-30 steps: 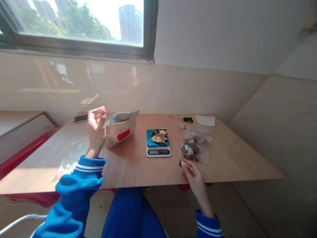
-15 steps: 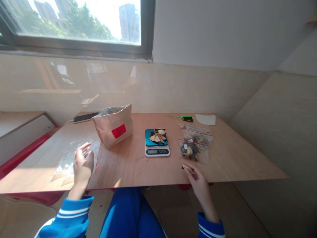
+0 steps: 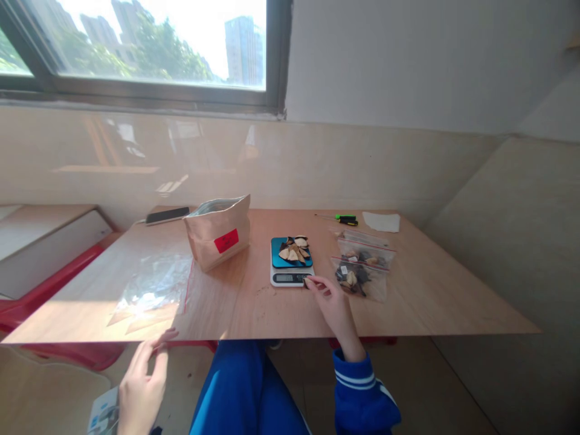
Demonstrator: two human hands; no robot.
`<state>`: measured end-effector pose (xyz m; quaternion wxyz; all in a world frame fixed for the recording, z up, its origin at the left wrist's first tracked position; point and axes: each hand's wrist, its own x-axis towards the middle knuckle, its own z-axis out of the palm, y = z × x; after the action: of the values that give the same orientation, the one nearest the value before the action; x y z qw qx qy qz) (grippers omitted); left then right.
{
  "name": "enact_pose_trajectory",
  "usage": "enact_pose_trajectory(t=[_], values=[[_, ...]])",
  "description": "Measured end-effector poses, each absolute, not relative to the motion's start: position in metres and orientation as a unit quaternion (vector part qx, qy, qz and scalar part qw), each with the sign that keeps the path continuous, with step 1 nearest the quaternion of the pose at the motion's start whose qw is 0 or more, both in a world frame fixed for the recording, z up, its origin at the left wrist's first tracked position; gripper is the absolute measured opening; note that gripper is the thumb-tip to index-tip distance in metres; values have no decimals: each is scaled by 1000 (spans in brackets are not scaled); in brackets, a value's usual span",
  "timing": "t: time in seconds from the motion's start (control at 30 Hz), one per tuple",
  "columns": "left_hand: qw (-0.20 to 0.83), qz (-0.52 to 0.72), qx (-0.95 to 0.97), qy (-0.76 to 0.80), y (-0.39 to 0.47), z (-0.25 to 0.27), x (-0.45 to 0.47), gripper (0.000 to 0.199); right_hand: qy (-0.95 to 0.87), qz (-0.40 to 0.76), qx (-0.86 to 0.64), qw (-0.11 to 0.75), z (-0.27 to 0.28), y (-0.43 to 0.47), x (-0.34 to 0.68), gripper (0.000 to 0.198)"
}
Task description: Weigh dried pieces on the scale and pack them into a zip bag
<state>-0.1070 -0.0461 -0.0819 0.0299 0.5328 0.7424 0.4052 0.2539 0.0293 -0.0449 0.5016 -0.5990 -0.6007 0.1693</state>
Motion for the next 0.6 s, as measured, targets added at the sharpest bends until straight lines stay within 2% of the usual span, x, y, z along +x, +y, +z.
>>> enact_pose_trajectory(t=[0.1,0.23,0.33,0.47,0.6], values=[[67,414,506,754,-54,-78,-112,23,-578,57,-624,523,-46,33,274,37],[82,430,509,741,-48,-73,-113,23,-608,-48,-672,421,-79,18,305,49],[78,422,534,728,-36,-70,-112,24,-625,-108,-669,388,-100,-9,308,48],[63,389,607,690,-6,-62,-116,31,-656,-124,-640,381,-109,-54,293,37],[8,263,685,679,40,-60,-127,39,-662,-66,-639,386,-112,-85,270,29]])
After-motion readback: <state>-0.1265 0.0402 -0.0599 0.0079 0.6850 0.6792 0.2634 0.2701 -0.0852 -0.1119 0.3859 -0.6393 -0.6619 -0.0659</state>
